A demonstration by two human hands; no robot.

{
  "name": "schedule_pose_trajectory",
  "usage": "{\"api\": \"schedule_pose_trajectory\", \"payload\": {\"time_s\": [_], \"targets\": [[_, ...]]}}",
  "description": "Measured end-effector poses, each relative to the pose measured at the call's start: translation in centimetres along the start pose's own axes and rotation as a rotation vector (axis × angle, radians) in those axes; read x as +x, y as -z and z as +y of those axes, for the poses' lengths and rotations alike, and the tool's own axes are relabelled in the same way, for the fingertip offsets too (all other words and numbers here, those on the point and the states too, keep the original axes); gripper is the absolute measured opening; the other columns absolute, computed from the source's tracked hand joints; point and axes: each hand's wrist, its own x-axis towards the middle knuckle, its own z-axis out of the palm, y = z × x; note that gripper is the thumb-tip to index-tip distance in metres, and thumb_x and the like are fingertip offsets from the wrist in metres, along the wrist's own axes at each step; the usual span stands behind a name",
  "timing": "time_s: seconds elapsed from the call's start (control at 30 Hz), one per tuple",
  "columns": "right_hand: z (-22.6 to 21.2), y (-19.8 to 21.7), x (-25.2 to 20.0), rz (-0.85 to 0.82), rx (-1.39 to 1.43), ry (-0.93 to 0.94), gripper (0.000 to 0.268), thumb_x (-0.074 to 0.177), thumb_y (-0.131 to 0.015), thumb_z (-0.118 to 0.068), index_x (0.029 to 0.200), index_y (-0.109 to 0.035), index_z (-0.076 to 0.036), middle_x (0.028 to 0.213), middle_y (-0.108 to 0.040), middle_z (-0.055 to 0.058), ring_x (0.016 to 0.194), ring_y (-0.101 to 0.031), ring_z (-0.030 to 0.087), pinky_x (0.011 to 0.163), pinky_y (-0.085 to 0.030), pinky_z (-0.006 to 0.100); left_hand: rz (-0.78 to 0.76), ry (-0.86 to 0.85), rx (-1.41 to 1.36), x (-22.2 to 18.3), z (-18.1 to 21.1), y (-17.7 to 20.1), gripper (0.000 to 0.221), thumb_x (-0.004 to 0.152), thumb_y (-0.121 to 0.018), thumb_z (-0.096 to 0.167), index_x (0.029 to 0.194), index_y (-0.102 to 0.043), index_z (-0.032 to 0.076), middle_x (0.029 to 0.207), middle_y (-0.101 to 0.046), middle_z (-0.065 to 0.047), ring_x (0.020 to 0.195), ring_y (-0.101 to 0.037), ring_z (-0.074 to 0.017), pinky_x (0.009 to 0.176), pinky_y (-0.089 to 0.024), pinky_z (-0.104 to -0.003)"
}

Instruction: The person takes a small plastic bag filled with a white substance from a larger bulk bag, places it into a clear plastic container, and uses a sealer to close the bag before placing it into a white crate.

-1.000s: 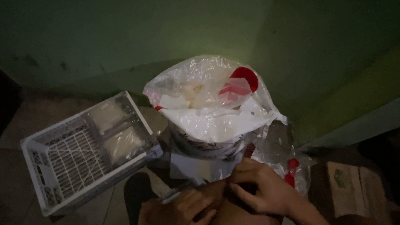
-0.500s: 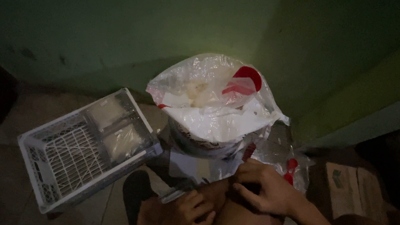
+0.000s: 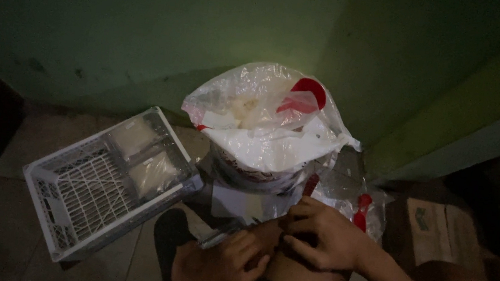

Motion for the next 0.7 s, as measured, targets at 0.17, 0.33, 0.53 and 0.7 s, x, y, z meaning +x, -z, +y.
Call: {"api": "schedule_pose_trajectory", "payload": {"time_s": [0.17, 0.33, 0.53, 0.7], "targets": [[0.5, -0.3, -0.4, -0.008, -0.008, -0.049, 0.030, 0.104, -0.055, -0.023, 0.085, -0.070, -0.006, 0.087, -0.067, 0.011, 0.081, -0.060, 0.032, 0.079, -0.045, 0.045, -0.069, 0.079, 0.007, 0.3, 1.2, 1.5, 0.017, 0.101, -0.067, 0.015, 0.115, -0.070, 0.005, 0.093, -0.066, -0.011, 0.083, -0.064, -0.0316, 0.074, -0.051, -0.043], [0.8, -0.4, -0.7, 0.020, -0.022, -0.096, 0.027, 0.104, -0.060, -0.024, 0.085, -0.071, -0.006, 0.082, -0.067, 0.010, 0.082, -0.062, 0.031, 0.078, -0.046, 0.044, -0.036, 0.001, -0.054, -0.4, 0.3, 0.6, 0.009, 0.099, -0.070, 0.008, 0.091, -0.070, 0.007, 0.082, -0.057, -0.009, 0.070, -0.055, -0.0268, 0.066, -0.045, -0.042], [0.4, -0.2, -0.6, 0.021, -0.018, -0.073, 0.030, 0.105, -0.058, -0.026, 0.089, -0.073, -0.006, 0.088, -0.070, 0.011, 0.085, -0.061, 0.031, 0.080, -0.046, 0.044, -0.045, 0.130, -0.028, -1.1, -0.3, 0.2, 0.034, 0.092, -0.073, 0.011, 0.126, -0.070, 0.006, 0.103, -0.073, -0.015, 0.091, -0.070, -0.0349, 0.082, -0.054, -0.045], [0.8, -0.4, -0.9, 0.000, -0.067, -0.068, 0.028, 0.103, -0.058, -0.025, 0.089, -0.076, -0.008, 0.088, -0.071, 0.010, 0.085, -0.060, 0.032, 0.078, -0.046, 0.046, -0.052, 0.109, -0.134, -0.7, -0.6, 0.1, 0.011, 0.096, -0.071, 0.008, 0.086, -0.068, 0.005, 0.083, -0.058, -0.010, 0.075, -0.055, -0.0274, 0.064, -0.041, -0.042]]}}
